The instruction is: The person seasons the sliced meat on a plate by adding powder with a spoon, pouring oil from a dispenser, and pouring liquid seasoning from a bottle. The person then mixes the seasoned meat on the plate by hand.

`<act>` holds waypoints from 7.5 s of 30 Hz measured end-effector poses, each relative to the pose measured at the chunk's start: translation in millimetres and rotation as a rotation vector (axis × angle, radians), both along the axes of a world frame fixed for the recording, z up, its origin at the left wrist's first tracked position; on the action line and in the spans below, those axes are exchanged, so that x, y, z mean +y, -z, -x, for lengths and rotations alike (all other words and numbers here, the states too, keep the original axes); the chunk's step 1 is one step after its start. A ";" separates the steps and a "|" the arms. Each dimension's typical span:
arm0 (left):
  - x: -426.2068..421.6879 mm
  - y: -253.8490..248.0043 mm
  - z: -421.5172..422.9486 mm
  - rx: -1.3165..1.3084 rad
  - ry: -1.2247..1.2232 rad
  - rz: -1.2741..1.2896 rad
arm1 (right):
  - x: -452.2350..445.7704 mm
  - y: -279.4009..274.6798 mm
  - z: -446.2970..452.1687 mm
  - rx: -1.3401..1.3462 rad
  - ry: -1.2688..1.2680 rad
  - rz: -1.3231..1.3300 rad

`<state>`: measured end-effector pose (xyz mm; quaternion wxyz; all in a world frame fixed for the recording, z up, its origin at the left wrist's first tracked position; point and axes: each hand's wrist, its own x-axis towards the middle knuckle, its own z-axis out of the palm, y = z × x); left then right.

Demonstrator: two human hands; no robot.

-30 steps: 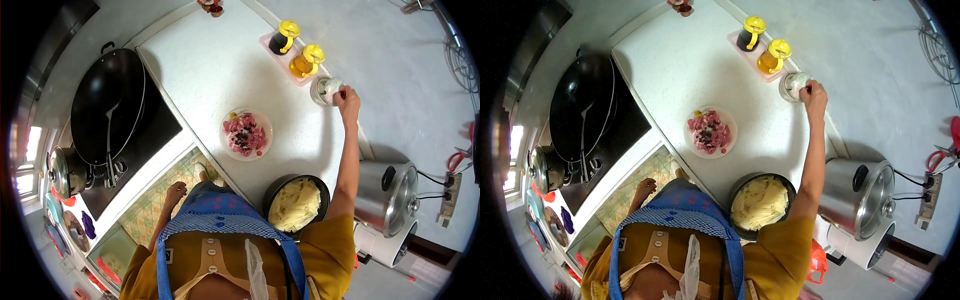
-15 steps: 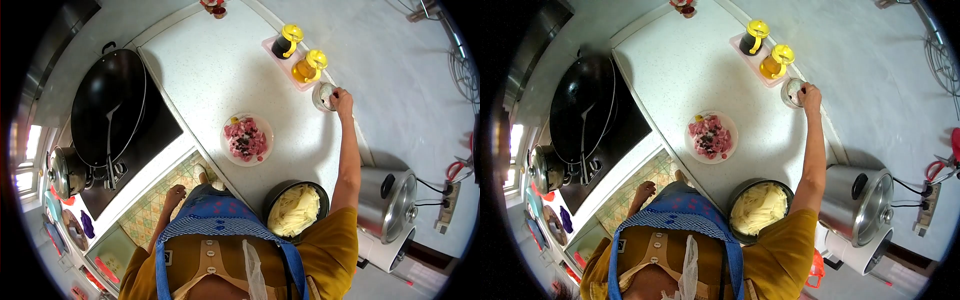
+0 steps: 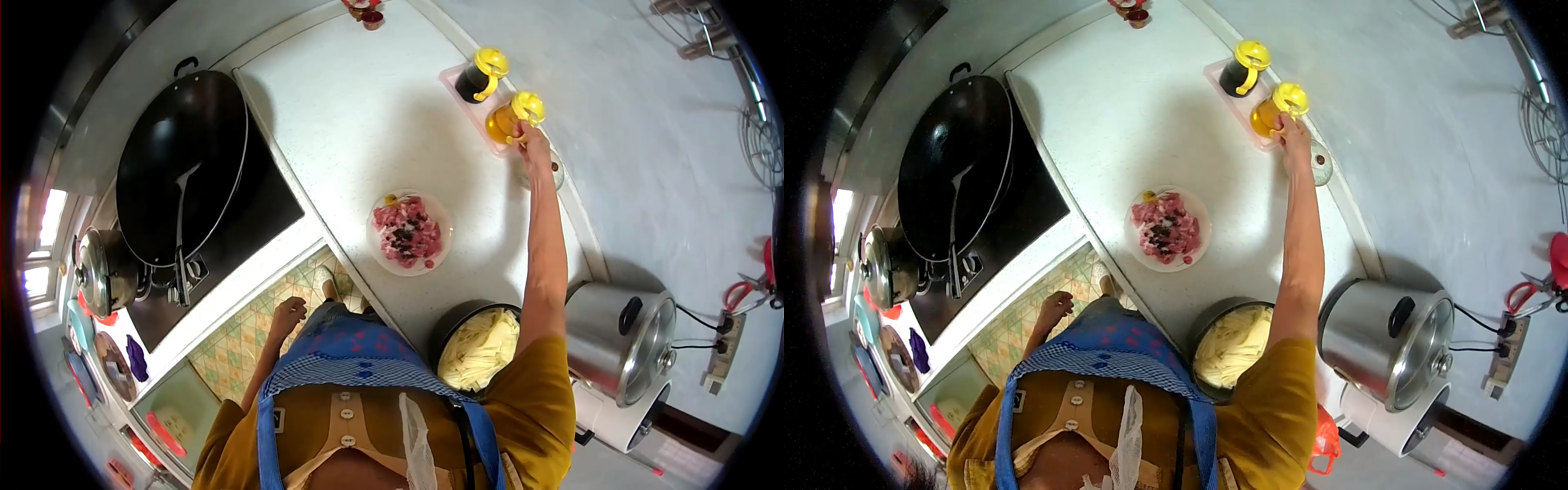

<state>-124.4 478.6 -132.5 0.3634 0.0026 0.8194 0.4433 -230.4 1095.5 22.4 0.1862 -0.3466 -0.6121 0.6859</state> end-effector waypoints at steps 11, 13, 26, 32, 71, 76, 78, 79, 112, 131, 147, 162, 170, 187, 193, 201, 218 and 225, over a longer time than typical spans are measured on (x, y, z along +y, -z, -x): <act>-8.4 -13.8 -8.0 0.037 -0.072 0.029 | -13.4 -5.1 -14.6 0.204 0.041 -0.188; -9.8 -13.6 -9.2 0.014 -0.097 0.015 | -22.1 -28.4 -31.4 0.200 -0.018 -0.314; -40.8 31.6 -22.2 -0.023 -0.130 0.040 | -117.3 -121.0 -144.4 -0.213 -0.390 -0.353; -74.9 62.7 -42.0 -0.219 -0.280 0.042 | -155.0 -121.7 -154.6 -0.341 -0.622 -0.313; -112.2 93.6 -110.6 -0.426 -0.823 -0.215 | -184.0 -130.5 -103.3 -0.686 -0.879 -0.479; -112.9 97.8 -111.4 -0.448 -0.806 -0.202 | -181.3 -127.0 -100.3 -0.691 -0.901 -0.486; -112.3 97.3 -111.6 -0.439 -0.816 -0.171 | -182.4 -128.1 -98.9 -0.694 -0.899 -0.504; -111.9 96.6 -111.4 -0.439 -0.816 -0.170 | -183.1 -129.2 -98.5 -0.697 -0.896 -0.522; -112.0 100.0 -107.4 -0.451 -0.763 -0.143 | -185.2 -125.9 -89.0 -0.658 -0.839 -0.555; -109.0 104.0 -93.3 -0.445 -0.723 -0.127 | -188.3 -130.0 -102.1 -0.680 -0.852 -0.507; -100.7 82.4 -71.1 -0.459 -0.706 -0.142 | -143.3 -117.3 -122.8 -0.474 -0.651 -0.313; -100.1 60.9 -67.8 -0.459 -0.812 -0.095 | -20.8 -40.0 -28.2 0.150 -0.064 -0.184; -108.9 70.3 -76.6 -0.471 -0.759 -0.168 | -5.8 21.4 11.5 0.301 0.151 -0.060; -82.2 56.6 -41.2 -0.437 -0.693 -0.148 | -15.5 22.5 106.7 -0.155 -0.005 -0.245; -59.2 -5.8 -18.8 -0.263 -0.541 -0.141 | -19.0 32.8 138.3 0.069 0.039 -0.031; 18.3 -67.1 67.4 -0.038 -0.120 -0.371 | -29.5 5.1 110.5 0.300 0.009 0.123; 227.0 -236.3 197.2 1.235 0.070 -0.178 | -217.4 -137.3 13.7 0.285 -0.591 0.225; 137.9 -222.3 210.5 1.060 0.081 -0.285 | -244.5 -135.0 15.4 0.267 -0.753 0.197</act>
